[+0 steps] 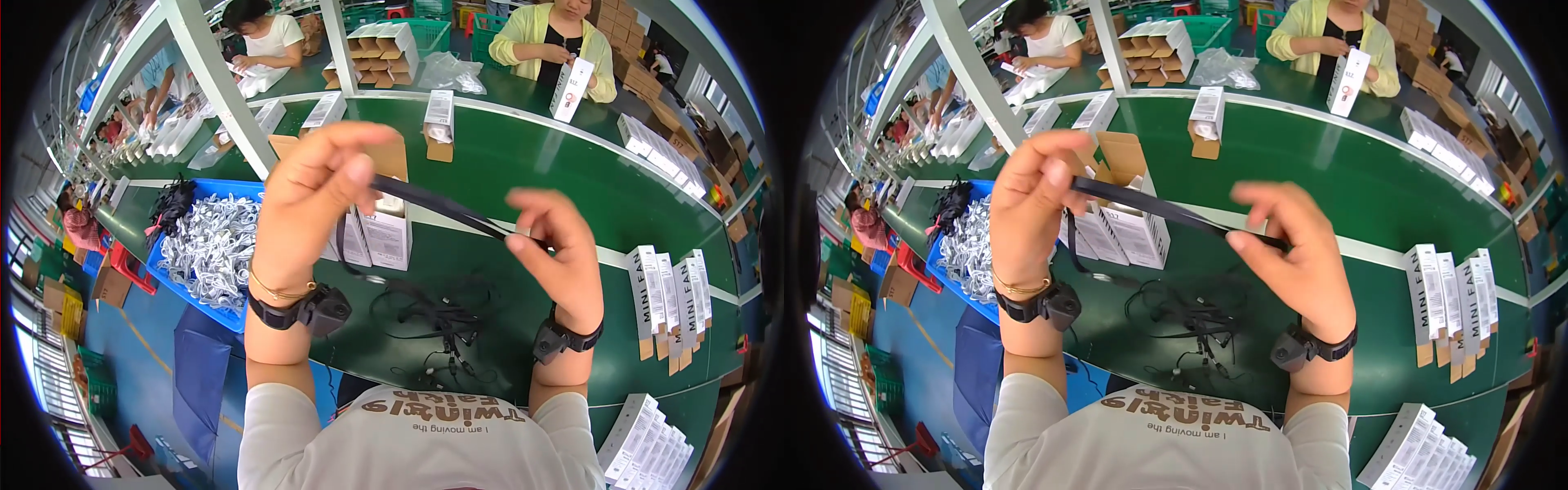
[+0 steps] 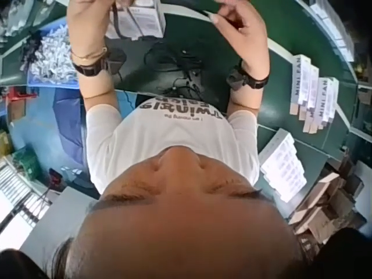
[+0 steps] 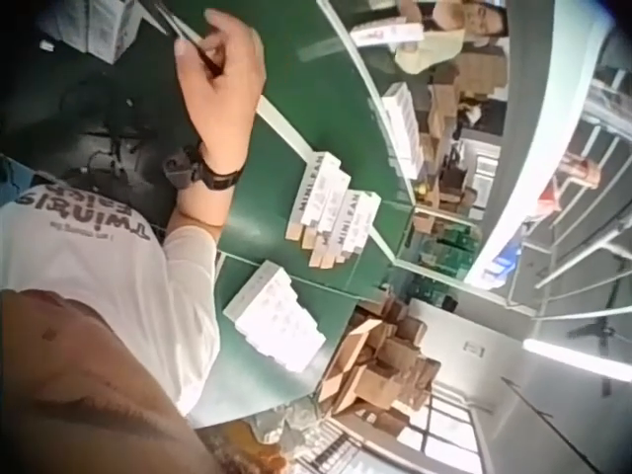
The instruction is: The person picks up a white cable from a blue bin, folds it, and inserts it into a box before closing the lid. They then place the finished package onto a stack and repeat the process with a black strap and another box.
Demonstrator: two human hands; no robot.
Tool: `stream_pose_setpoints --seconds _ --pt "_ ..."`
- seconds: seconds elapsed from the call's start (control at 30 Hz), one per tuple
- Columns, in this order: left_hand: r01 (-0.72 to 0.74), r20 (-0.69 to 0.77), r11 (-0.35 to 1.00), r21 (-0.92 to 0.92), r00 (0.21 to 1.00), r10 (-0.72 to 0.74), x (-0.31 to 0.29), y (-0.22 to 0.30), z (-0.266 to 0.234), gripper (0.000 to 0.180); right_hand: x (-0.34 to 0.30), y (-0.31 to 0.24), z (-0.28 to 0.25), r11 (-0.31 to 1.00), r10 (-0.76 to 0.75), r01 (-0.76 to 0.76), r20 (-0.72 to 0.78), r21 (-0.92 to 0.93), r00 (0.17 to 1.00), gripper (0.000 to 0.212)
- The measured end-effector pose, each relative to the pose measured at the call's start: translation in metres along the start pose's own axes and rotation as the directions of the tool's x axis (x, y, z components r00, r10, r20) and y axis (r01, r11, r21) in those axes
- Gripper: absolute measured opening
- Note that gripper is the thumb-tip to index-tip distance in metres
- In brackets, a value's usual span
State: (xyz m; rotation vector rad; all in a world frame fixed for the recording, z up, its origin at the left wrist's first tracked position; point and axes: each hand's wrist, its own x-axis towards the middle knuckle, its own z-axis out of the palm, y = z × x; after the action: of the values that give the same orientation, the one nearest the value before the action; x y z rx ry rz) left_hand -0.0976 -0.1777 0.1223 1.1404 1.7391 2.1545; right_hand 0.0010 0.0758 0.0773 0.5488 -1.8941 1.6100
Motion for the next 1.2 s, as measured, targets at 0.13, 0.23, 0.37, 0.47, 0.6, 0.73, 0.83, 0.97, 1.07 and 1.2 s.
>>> stream_pose_setpoints --seconds 0.13,0.23,0.37,0.47,0.6,0.73,0.83,0.97,1.07,1.2 --pt "-0.031 0.04 0.962 0.272 0.999 0.021 -0.005 -0.011 0.009 0.019 -0.021 -0.002 -0.019 0.992 0.018 0.01 0.212 -0.129 0.977 0.025" --pt "0.05 0.159 0.965 0.256 0.983 -0.093 -0.014 -0.038 0.003 0.017 -0.018 -0.021 -0.03 0.775 -0.05 0.023 0.025 0.631 0.998 0.019" --pt "0.094 0.223 0.983 0.155 0.967 -0.127 -0.025 -0.059 0.003 0.015 -0.017 -0.014 -0.05 0.871 -0.114 0.233 -0.282 0.433 0.952 0.027" --pt "0.026 0.209 0.97 0.243 0.975 -0.079 -0.027 -0.058 0.009 0.014 -0.003 0.003 -0.046 0.892 -0.203 -0.002 -0.404 -0.451 0.892 0.034" --pt "-0.112 0.204 0.825 0.554 0.979 -0.004 -0.038 -0.049 0.027 0.016 0.002 -0.009 0.02 0.692 -0.174 0.064 -0.08 -0.719 0.982 0.043" --pt "-0.207 0.199 0.784 0.585 0.974 0.109 -0.043 -0.045 0.037 0.019 -0.018 -0.002 0.045 0.885 0.319 -0.069 0.493 -0.461 0.81 0.037" --pt "-0.181 0.2 0.793 0.582 0.977 0.076 -0.05 -0.039 0.021 0.018 -0.019 -0.002 0.045 0.825 0.565 -0.475 0.444 -0.306 0.695 0.029" --pt "-0.118 0.299 0.83 0.544 0.952 -0.061 -0.057 -0.044 -0.009 0.014 -0.016 -0.01 0.06 0.89 0.205 -0.244 0.141 0.385 0.969 0.025" --pt "-0.177 0.318 0.823 0.539 0.948 -0.004 -0.059 -0.04 -0.051 0.011 -0.012 -0.002 0.052 0.731 0.211 -0.159 0.002 0.664 0.977 0.025" --pt "0.055 0.055 0.584 0.81 0.984 -0.169 -0.04 -0.017 -0.159 0.02 -0.009 0.003 0.04 0.81 0.221 -0.09 -0.16 0.58 0.962 0.025"
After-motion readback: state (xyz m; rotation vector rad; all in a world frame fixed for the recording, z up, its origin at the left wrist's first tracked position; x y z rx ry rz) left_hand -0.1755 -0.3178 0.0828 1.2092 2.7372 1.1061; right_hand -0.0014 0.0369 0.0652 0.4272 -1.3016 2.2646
